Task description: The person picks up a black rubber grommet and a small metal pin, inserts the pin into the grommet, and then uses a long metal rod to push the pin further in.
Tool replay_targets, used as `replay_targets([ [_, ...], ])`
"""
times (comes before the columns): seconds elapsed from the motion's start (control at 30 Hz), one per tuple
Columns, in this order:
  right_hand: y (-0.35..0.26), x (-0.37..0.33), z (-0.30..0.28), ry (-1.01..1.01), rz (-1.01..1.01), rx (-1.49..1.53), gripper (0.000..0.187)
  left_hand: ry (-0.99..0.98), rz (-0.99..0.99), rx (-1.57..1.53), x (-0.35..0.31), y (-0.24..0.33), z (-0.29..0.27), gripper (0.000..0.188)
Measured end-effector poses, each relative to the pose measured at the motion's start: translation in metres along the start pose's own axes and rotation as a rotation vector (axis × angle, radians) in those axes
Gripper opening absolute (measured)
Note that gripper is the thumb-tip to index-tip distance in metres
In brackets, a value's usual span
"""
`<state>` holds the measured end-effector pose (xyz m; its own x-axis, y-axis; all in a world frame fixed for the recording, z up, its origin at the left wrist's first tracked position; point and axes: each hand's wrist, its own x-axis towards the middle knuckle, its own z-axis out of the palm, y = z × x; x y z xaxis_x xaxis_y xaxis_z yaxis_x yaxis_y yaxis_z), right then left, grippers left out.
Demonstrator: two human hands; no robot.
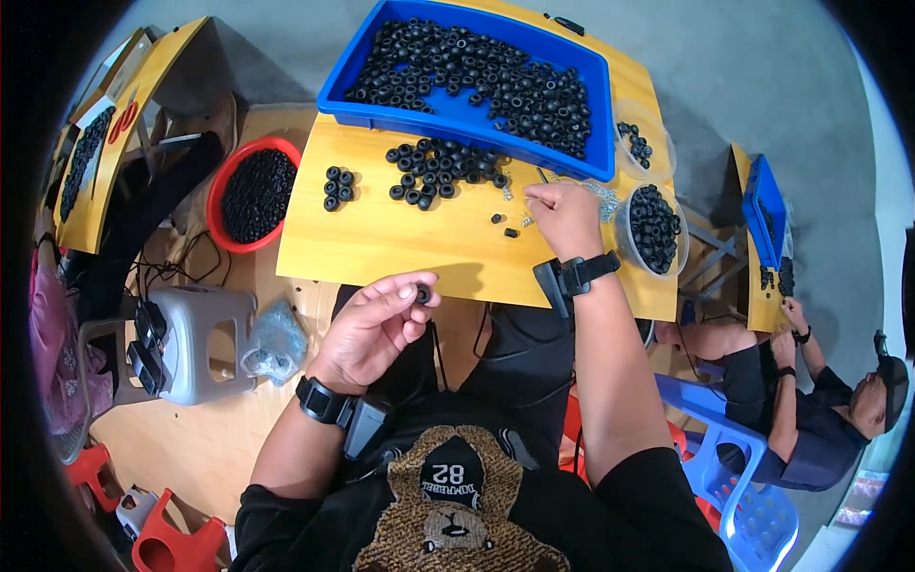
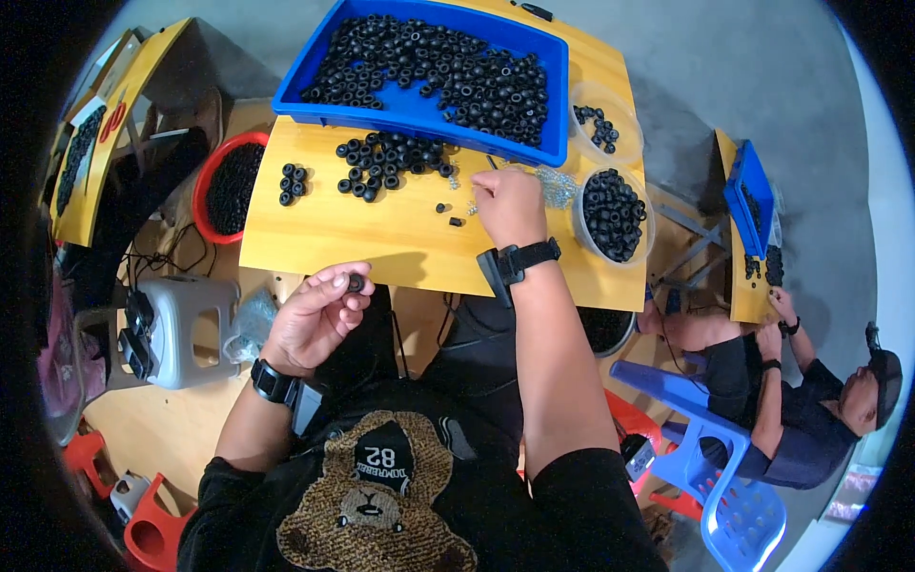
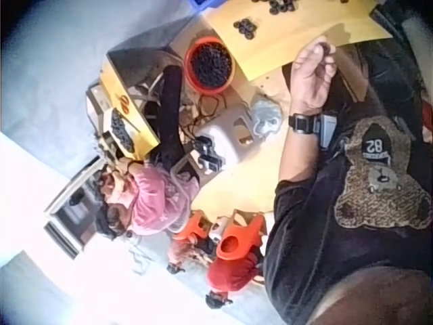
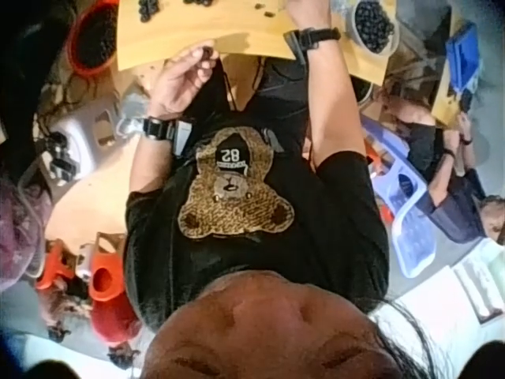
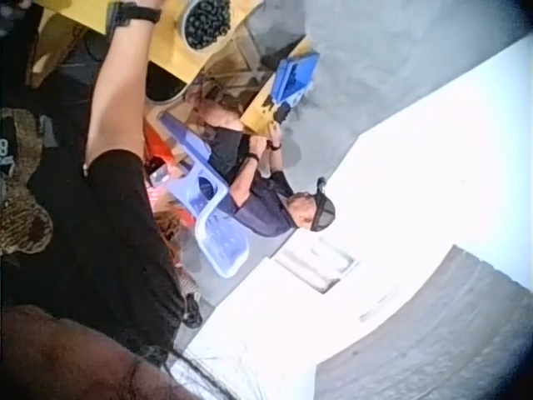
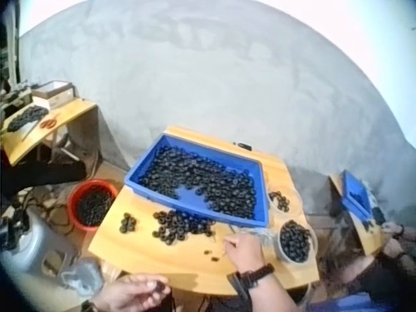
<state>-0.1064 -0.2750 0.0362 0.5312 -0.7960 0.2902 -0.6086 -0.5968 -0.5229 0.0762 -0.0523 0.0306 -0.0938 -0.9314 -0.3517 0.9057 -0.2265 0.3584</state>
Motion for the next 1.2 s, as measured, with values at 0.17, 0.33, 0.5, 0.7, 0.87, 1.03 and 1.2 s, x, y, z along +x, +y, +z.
replay_targets([
  [0.17,0.000,0.000,0.000,-0.053,0.248,0.145,0.007,-0.017,-0.009,-0.094,0.002,-0.005,0.006,0.030],
  [0.33,-0.001,-0.015,-0.014,0.037,0.145,0.071,0.006,-0.047,-0.026,-0.128,0.001,-0.013,0.015,0.029],
  [0.5,-0.027,-0.055,-0.042,0.040,0.335,0.555,0.005,-0.111,-0.037,-0.171,-0.002,-0.027,0.021,0.029],
  [0.7,-0.080,-0.104,-0.055,-0.147,0.367,0.861,0.011,-0.126,-0.011,-0.179,-0.011,-0.044,0.026,0.031],
  [0.87,-0.102,-0.121,-0.061,-0.201,0.265,0.804,0.010,-0.133,-0.003,-0.206,-0.020,-0.054,0.026,0.031],
  [1.03,-0.109,-0.131,-0.059,-0.172,0.203,0.789,0.011,-0.142,0.044,-0.192,-0.025,-0.057,0.027,0.027],
  [1.2,-0.114,-0.137,-0.060,-0.168,0.190,0.762,0.013,-0.214,0.000,-0.270,-0.028,-0.057,0.031,0.020],
])
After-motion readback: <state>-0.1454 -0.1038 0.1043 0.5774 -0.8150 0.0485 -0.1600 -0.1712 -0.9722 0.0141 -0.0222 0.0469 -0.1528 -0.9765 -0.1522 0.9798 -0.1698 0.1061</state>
